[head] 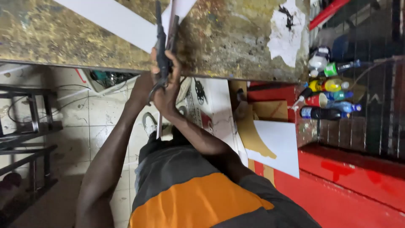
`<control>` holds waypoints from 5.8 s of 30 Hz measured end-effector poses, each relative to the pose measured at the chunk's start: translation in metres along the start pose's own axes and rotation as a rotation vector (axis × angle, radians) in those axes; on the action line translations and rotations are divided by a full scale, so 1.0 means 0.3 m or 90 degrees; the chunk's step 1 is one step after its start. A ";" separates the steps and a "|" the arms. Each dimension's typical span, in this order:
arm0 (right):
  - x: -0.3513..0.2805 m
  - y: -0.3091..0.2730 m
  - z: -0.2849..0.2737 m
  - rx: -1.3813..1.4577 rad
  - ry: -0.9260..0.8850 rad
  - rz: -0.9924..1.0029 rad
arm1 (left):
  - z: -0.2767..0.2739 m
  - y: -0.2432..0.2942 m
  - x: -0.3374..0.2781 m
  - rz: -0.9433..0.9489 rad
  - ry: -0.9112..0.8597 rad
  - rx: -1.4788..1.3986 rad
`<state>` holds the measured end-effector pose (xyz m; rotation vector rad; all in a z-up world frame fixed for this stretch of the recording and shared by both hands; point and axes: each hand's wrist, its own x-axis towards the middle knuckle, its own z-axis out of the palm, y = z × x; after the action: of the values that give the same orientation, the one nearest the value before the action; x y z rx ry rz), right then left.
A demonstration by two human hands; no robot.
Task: Assembling a 3D letter by gluing foam strips to the edges of a letter cutout using a hot glue gun.
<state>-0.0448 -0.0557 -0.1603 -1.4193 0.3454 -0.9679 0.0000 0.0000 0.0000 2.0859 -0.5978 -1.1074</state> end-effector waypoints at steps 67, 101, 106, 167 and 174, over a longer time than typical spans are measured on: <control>0.982 0.476 -0.287 -0.634 -0.192 -0.506 | -0.201 -0.550 0.865 0.322 0.620 0.524; 0.647 0.364 -0.373 -0.592 -0.178 -0.339 | -0.192 -0.672 0.910 0.574 0.709 0.526; 0.612 0.375 -0.366 -0.560 -0.137 -0.364 | -0.190 -0.686 0.922 0.589 0.724 0.517; 0.763 0.231 -0.429 -0.232 -0.097 -0.188 | -0.169 -0.651 0.912 0.475 0.697 0.553; 0.841 0.080 -0.473 0.177 -0.122 0.022 | -0.156 -0.675 0.926 0.522 0.728 0.533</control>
<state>0.0111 -0.3385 -0.1236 -1.2358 0.0878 -0.8094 0.2019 -0.0352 -0.2799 2.2560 -1.2076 0.9204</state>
